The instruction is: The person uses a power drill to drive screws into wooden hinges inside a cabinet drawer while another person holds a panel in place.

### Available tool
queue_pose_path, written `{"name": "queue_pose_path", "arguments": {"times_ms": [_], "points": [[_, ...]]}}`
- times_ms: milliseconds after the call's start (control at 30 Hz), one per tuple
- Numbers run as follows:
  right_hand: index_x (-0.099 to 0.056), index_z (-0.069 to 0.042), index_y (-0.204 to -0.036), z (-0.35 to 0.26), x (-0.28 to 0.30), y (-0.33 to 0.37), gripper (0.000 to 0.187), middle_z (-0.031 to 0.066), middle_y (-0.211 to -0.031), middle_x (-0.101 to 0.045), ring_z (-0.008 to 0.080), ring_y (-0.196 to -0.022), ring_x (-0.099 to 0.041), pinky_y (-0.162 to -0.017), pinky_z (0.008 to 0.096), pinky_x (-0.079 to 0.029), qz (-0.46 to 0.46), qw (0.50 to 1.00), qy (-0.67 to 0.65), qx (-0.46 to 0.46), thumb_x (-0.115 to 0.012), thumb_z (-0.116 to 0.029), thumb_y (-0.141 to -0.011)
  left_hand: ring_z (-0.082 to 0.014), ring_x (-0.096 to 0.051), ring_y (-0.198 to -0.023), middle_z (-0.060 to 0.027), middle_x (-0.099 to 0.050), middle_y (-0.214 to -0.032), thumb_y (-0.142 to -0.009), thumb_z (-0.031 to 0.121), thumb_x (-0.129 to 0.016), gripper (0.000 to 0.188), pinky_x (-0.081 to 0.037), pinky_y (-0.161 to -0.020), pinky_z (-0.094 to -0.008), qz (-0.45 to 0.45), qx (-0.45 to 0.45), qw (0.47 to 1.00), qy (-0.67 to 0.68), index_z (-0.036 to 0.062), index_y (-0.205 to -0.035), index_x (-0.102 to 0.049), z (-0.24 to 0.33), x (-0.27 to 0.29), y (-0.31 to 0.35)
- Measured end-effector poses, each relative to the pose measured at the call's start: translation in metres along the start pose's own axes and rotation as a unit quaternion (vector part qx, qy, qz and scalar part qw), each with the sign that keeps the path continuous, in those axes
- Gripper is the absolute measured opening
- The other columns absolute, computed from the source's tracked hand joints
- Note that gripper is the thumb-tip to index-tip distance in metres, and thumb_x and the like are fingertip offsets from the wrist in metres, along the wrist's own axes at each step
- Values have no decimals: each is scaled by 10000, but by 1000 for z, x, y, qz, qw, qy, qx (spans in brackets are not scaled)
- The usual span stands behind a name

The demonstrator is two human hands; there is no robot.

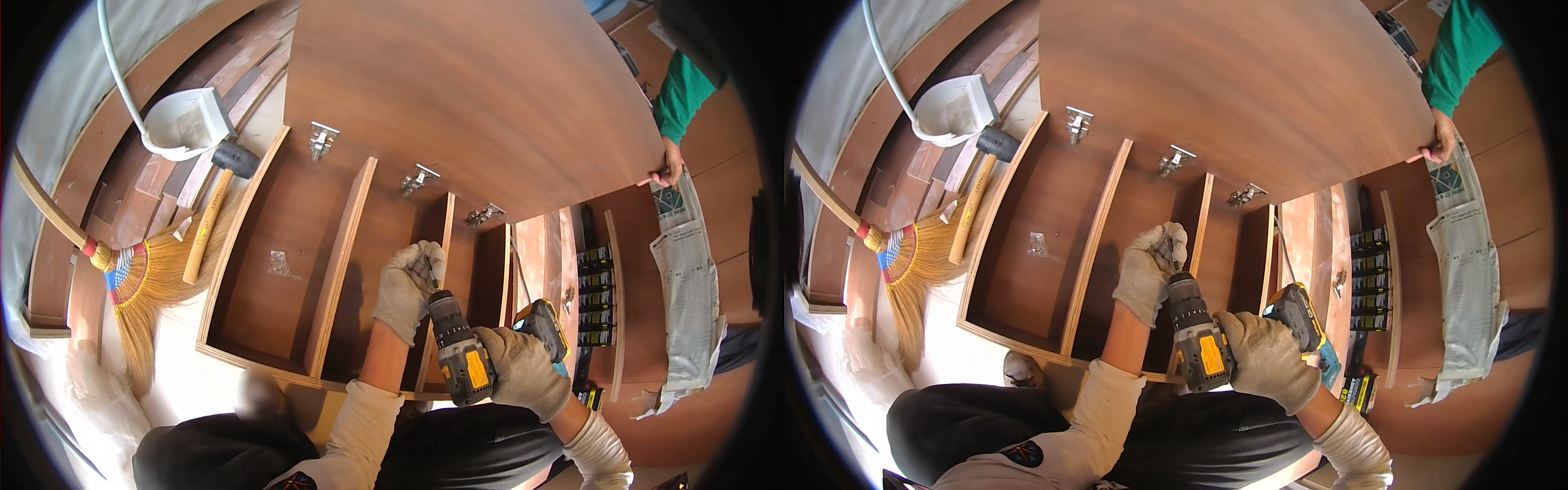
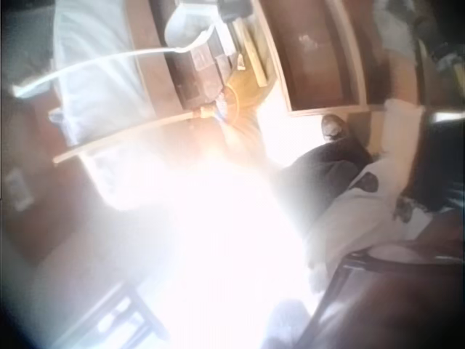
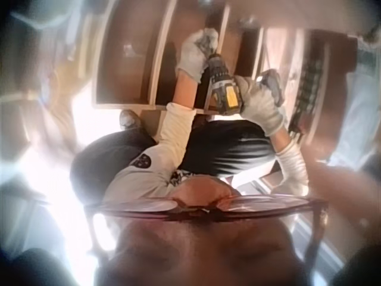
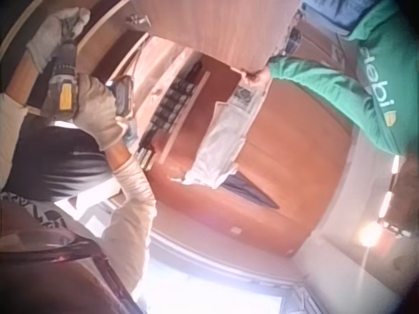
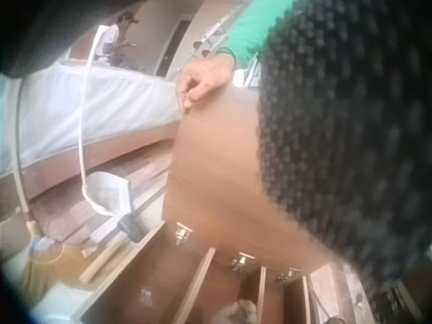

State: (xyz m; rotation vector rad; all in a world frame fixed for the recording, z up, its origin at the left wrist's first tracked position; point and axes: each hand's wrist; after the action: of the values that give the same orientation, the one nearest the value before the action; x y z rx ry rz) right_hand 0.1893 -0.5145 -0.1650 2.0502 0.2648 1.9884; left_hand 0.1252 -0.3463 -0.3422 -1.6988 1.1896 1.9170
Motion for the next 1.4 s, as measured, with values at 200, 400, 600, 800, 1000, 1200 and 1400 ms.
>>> {"name": "queue_pose_path", "arguments": {"times_ms": [200, 400, 600, 800, 1000, 1200, 1400], "points": [[-554, -31, -1290, 5, 5, 5, 672, 183, -1005, -673, 371, -896, -726, -787, 458, -593, -20, 999, -23, -21, -837, -327, -757, -208, -673, -735, -123, -700, -884, -1012, 131, -532, 196, -589, -644, -310, -70, 15, 997, -26, -30, -1026, -643, -8, 3, 0], [-562, -13, -1227, 8, 5, 3, 861, 200, -1017, -678, 357, -934, -731, -791, 456, -599, -49, 998, -34, -29, -893, -584, -675, -192, -645, -687, -110, -693, -862, -1042, 171, -500, 214, -567, -633, -311, 7, 27, 997, -78, -5, -1002, -614, -5, 2, -7], [-582, 13, -1176, 12, 3, 8, 704, 198, -1014, -685, 356, -917, -738, -798, 447, -603, -70, 996, -36, -33, -860, -469, -744, -179, -653, -698, -107, -694, -886, -1032, 152, -550, 174, -570, -600, -283, 55, 95, 993, -48, -4, -1009, -622, -3, -1, -10], [-592, 11, -1153, 16, -11, 6, 513, 201, -1006, -685, 346, -905, -742, -775, 443, -602, -59, 997, -22, -45, -784, -320, -810, -152, -680, -753, -100, -695, -911, -1041, 122, -541, 154, -604, -640, -257, 36, 33, 995, -83, 1, -1001, -627, -17, 7, -13], [-593, 22, -1142, 15, -5, 4, 472, 203, -1002, -687, 342, -892, -743, -757, 443, -602, -45, 998, -11, -42, -756, -283, -820, -136, -690, -762, -93, -700, -942, -1073, 148, -531, 146, -621, -647, -255, 0, 35, 997, -72, 31, -1031, -608, -15, 5, -16], [-592, 19, -1137, 15, -8, 5, 466, 206, -1003, -687, 345, -882, -743, -762, 439, -604, -34, 999, -18, -31, -751, -283, -820, -125, -699, -770, -81, -686, -971, -1083, 159, -527, 139, -627, -599, -251, -12, 48, 999, -19, 51, -1030, -596, -12, 4, -16], [-591, 16, -1133, 12, -9, 6, 465, 203, -992, -688, 345, -879, -742, -759, 437, -604, -38, 999, -7, -34, -753, -289, -821, -118, -694, -738, -83, -691, -966, -1074, 146, -537, 130, -630, -590, -247, -2, 41, 999, -21, 41, -1026, -596, -14, 4, -12]]}}
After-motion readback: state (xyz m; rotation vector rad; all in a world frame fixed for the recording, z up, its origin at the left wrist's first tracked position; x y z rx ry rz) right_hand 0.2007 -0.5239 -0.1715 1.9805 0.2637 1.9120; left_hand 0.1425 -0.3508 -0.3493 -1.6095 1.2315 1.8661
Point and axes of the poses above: each hand's wrist, its own y-axis away from the middle knuckle, its own x-axis out of the back of the hand, z = x × y
